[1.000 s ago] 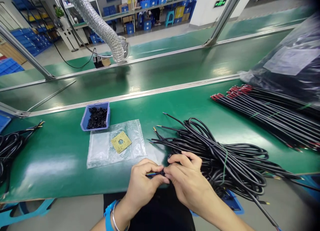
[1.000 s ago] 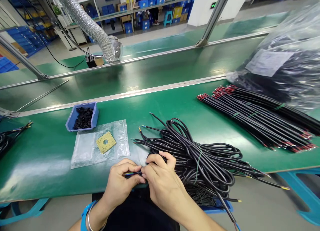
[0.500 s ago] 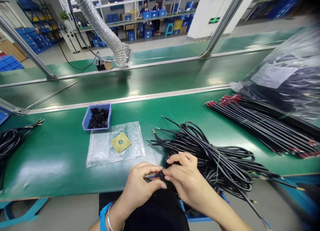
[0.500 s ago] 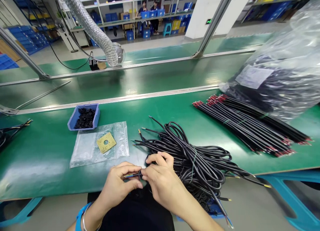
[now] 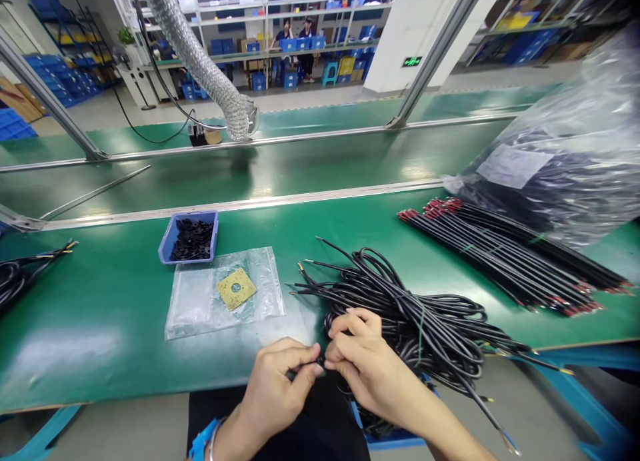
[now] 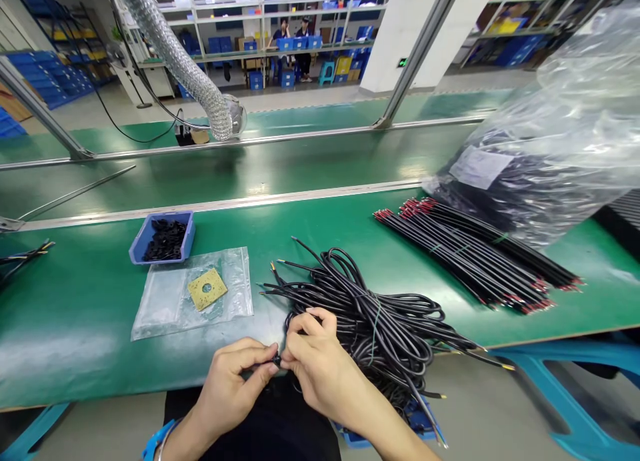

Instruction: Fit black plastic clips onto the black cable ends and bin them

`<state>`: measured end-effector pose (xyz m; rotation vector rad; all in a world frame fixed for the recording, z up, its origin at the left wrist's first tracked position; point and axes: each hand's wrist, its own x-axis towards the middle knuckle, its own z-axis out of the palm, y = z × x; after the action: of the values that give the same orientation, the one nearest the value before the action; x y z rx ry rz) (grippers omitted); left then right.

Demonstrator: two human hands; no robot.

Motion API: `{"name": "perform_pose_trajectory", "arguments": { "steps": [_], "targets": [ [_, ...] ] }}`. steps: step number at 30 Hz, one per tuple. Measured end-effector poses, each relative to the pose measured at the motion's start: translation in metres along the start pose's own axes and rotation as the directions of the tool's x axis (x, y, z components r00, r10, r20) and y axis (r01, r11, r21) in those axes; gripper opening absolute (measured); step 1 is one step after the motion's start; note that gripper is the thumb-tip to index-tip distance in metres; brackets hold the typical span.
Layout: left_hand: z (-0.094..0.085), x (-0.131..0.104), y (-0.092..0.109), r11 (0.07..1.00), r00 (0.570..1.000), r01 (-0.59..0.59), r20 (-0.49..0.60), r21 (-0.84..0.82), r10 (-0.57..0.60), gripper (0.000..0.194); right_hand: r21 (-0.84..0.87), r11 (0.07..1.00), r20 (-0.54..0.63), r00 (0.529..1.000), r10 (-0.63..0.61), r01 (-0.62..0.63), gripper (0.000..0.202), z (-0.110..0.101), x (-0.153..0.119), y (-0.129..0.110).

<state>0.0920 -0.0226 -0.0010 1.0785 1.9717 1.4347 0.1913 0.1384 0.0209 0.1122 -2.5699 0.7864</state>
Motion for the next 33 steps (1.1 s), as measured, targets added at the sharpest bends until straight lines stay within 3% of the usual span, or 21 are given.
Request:
{"name": "perform_pose_trajectory", "arguments": {
  "steps": [5,10,12,15,18,21,24,27,33],
  "targets": [
    [-0.001,-0.002,0.003,1.000,1.000,-0.014,0.021,0.007,0.014,0.022,-0.026,1.000,0.019,1.000,-0.013,0.013,0.027,-0.003,0.000,-0.002],
    [0.004,-0.017,0.000,0.995,0.987,-0.069,0.147,0.068,0.059,0.025,-0.056,0.997,0.146,0.989,-0.035,0.044,0.013,-0.029,0.010,-0.010],
    [0.012,-0.024,-0.006,0.979,0.969,-0.173,0.194,0.105,0.151,0.034,-0.137,0.990,0.031,0.999,-0.018,0.022,0.008,-0.030,0.021,-0.010],
    [0.025,-0.030,-0.016,0.903,0.949,-0.297,0.203,0.310,0.243,0.025,-0.367,0.919,-0.199,0.977,0.076,-0.146,0.011,-0.013,0.041,-0.004],
    [0.030,-0.029,-0.022,0.810,0.947,-0.318,0.199,0.492,0.250,0.022,-0.459,0.873,-0.177,0.980,0.091,-0.164,0.008,0.004,0.050,0.002],
    [0.022,-0.026,-0.017,0.856,0.968,-0.244,0.172,0.455,0.185,0.025,-0.316,0.949,-0.114,0.993,-0.042,0.004,0.014,0.001,0.038,0.004],
    [0.005,-0.023,-0.003,0.922,0.981,-0.106,0.188,0.372,0.037,0.029,-0.135,0.973,-0.040,0.980,-0.195,0.188,0.019,-0.012,0.017,0.005],
    [-0.011,-0.019,0.010,0.944,0.971,0.009,0.221,0.329,-0.086,0.029,-0.084,0.966,-0.004,0.969,-0.246,0.245,0.026,-0.016,0.005,0.008],
    [-0.034,-0.009,0.011,0.969,0.950,0.210,0.209,0.130,-0.234,0.035,-0.212,0.933,-0.219,0.916,-0.335,0.290,0.026,-0.007,0.014,0.008]
  ]
}}
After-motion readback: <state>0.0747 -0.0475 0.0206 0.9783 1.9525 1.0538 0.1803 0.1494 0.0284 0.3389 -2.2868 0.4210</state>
